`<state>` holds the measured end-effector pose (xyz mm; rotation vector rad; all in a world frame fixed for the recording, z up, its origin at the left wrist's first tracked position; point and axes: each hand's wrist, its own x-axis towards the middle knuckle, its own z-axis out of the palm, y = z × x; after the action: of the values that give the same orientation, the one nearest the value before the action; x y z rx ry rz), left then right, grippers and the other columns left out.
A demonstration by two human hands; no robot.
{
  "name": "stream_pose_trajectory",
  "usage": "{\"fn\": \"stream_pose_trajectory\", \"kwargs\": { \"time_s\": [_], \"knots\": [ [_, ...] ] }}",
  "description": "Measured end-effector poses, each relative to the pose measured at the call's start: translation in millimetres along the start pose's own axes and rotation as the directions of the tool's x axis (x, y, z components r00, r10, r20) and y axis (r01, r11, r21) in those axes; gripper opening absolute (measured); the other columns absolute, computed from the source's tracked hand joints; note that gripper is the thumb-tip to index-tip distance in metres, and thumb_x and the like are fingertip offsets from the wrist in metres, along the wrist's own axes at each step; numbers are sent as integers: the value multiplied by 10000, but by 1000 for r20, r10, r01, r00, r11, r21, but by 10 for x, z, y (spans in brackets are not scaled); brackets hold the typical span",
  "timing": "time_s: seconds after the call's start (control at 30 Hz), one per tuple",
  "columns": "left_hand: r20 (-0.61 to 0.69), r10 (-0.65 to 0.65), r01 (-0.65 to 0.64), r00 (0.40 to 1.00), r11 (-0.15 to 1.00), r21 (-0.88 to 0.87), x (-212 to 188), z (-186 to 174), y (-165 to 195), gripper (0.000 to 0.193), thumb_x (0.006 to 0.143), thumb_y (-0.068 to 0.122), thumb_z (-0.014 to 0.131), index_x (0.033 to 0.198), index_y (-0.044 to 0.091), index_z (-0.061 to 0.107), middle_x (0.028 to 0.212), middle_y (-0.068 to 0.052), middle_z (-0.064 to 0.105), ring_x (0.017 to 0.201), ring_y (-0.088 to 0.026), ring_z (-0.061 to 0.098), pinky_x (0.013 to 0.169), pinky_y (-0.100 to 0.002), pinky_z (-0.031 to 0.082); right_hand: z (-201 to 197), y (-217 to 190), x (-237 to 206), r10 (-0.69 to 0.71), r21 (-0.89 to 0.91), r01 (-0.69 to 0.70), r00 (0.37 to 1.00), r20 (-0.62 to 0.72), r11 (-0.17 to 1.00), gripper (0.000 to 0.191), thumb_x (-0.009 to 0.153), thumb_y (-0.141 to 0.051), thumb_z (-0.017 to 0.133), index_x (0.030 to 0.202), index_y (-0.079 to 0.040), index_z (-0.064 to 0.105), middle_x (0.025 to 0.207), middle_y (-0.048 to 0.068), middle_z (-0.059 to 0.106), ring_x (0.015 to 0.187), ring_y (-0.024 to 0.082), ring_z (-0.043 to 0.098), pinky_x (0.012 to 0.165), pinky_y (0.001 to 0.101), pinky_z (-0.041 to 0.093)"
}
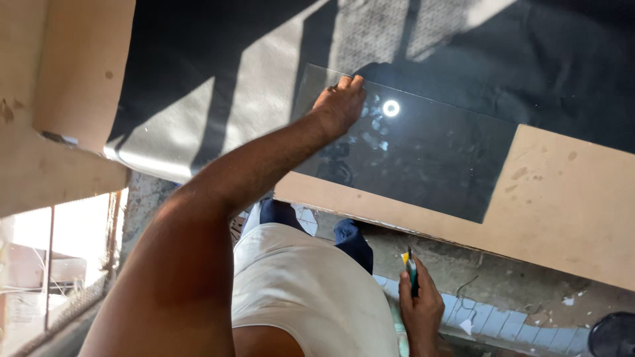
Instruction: The person uses a utility knife to cut a rectangular piece of black film along the edges of a transparent glass sheet placed on a cardboard work surface. The person repeatedly aligns the glass, scores the film, and removes the excess film pieces.
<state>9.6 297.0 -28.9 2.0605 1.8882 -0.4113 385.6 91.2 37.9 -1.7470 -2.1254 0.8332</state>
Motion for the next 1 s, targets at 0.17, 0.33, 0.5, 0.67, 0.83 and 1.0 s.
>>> {"fn": "stream_pose_trajectory", "kwargs": {
  "time_s": [0.17,0.33,0.5,0.67,0.83,1.0],
  "knots": [
    [107,92,-97,990,994,45,-7,-123,-136,657,867,150,734,1431,-69,478,1504,-251,332,1300,-370,437,903,-435,573,945,-1218,637,-107,135,100,993,46,986,364,970,-149,658,1322,-59,650,1182,188,735,1030,311,745,832,399,593],
    [33,28,-26,999,998,-55,24,-292,-192,585,898,185,724,1408,-9,512,1465,-220,363,1255,-374,449,926,-497,560,1966,-2125,1467,128,-126,-94,947,296,988,318,1012,-215,661,1299,-83,633,1073,164,747,1008,342,732,877,443,561],
    [135,130,-151,982,976,159,75,-298,-160,724,797,204,803,1406,-60,514,1427,-321,335,1198,-413,443,960,-517,535,2458,-2676,2173,-38,191,54,996,-87,980,531,1072,-162,527,1572,-50,388,1152,196,676,921,259,688,826,361,578],
    [152,146,-169,977,974,149,103,-256,-227,742,773,250,829,1375,-82,550,1395,-333,349,1189,-400,451,945,-502,549,2493,-2984,2683,159,-143,-151,986,43,978,447,1058,-169,529,1476,-24,458,910,164,745,666,236,751,511,289,609],
    [164,169,-190,972,974,121,103,-294,-285,721,774,267,836,1354,-59,559,1400,-322,342,1215,-390,449,945,-502,563,2557,-3036,2780,131,-210,-116,990,60,971,443,1027,-181,549,1440,-31,497,864,166,741,603,236,745,430,294,589],
    [200,229,-266,953,946,184,42,-358,-365,784,742,278,885,1361,-73,555,1400,-348,339,1233,-387,447,928,-486,574,2678,-3037,2698,146,-207,-155,988,-57,966,450,1022,-167,572,1445,-33,498,863,161,732,609,208,741,413,250,578]
  ]
}}
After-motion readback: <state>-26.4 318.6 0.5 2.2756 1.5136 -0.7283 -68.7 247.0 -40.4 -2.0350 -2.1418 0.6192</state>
